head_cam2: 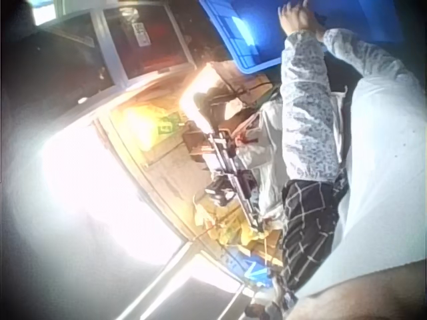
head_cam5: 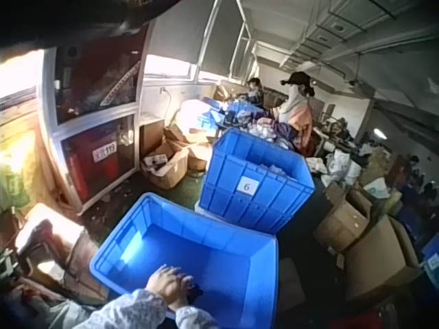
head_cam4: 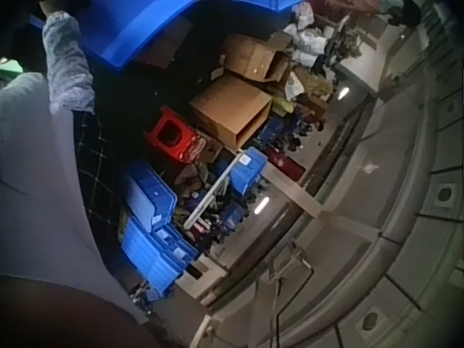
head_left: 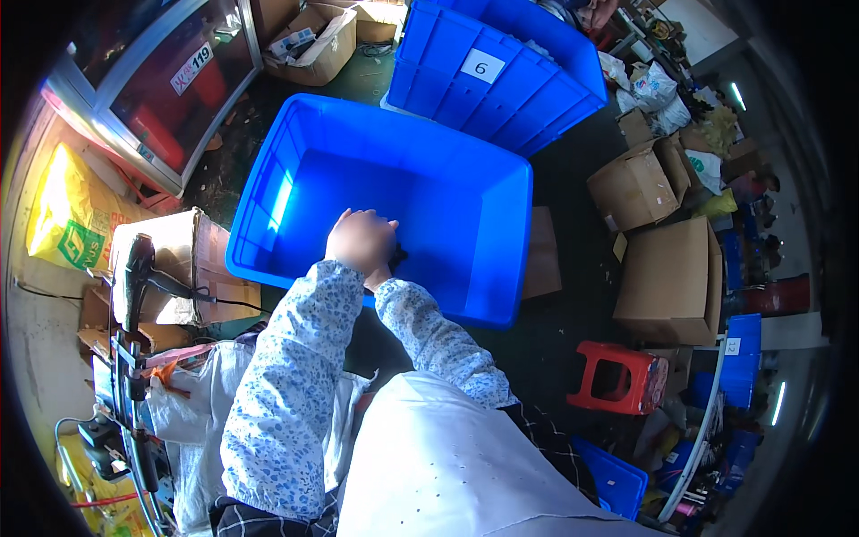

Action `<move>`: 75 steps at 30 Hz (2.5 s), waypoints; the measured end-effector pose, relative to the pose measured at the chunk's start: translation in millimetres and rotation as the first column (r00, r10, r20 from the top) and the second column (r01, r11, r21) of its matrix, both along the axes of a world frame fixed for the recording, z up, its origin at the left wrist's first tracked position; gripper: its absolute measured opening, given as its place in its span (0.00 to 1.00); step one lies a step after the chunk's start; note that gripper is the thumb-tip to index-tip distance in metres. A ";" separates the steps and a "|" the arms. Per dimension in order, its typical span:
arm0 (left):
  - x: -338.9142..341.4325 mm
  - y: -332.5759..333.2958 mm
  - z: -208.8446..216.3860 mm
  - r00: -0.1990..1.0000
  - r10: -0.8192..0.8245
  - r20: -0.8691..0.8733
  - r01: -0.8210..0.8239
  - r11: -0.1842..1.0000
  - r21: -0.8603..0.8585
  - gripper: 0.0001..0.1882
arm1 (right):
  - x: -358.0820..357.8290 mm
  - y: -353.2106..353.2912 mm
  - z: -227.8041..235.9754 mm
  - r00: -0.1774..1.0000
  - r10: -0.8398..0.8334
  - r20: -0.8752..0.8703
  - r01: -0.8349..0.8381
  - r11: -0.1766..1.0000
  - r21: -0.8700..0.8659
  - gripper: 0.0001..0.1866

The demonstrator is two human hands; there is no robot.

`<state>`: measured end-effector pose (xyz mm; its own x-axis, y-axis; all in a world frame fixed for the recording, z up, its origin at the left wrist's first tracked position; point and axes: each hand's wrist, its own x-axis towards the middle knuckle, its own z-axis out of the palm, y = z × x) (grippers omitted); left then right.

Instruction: The person inserts black bristle bundles into a metal jig, pulls a wire through the bristles, and secures them. They then remove the assembled brush from the jig and place it into a blue bin. This process is repeated for multiple brushes.

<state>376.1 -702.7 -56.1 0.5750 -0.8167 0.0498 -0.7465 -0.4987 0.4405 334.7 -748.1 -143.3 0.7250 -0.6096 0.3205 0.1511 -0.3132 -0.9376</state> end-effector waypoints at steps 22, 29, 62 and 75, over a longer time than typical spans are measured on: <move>-96.6 212.6 18.3 0.974 0.220 -0.058 -0.221 0.975 -0.011 0.18 | 52.6 -115.2 -39.0 0.649 -0.692 -0.316 0.570 0.166 0.805 0.20; -87.0 210.8 9.7 0.972 0.208 -0.108 -0.206 0.978 0.026 0.19 | 95.6 -116.8 -131.5 0.526 -0.593 -0.609 0.680 -0.137 0.721 0.26; -105.1 247.2 -4.8 0.942 0.200 -0.270 -0.283 0.905 -0.317 0.17 | 161.4 -21.4 -52.0 0.957 0.263 -0.121 0.101 0.089 0.991 0.28; -435.2 588.1 114.0 0.023 0.602 -0.798 -0.924 -0.292 -0.247 0.15 | -8.0 154.2 84.1 0.494 0.837 -0.234 -0.383 0.451 0.806 0.14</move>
<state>-59.1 -114.6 57.9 0.7487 0.6218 -0.2300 0.2759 0.0233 0.9609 326.7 -594.0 -59.1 0.8418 0.2330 -0.4870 -0.5374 0.2752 -0.7972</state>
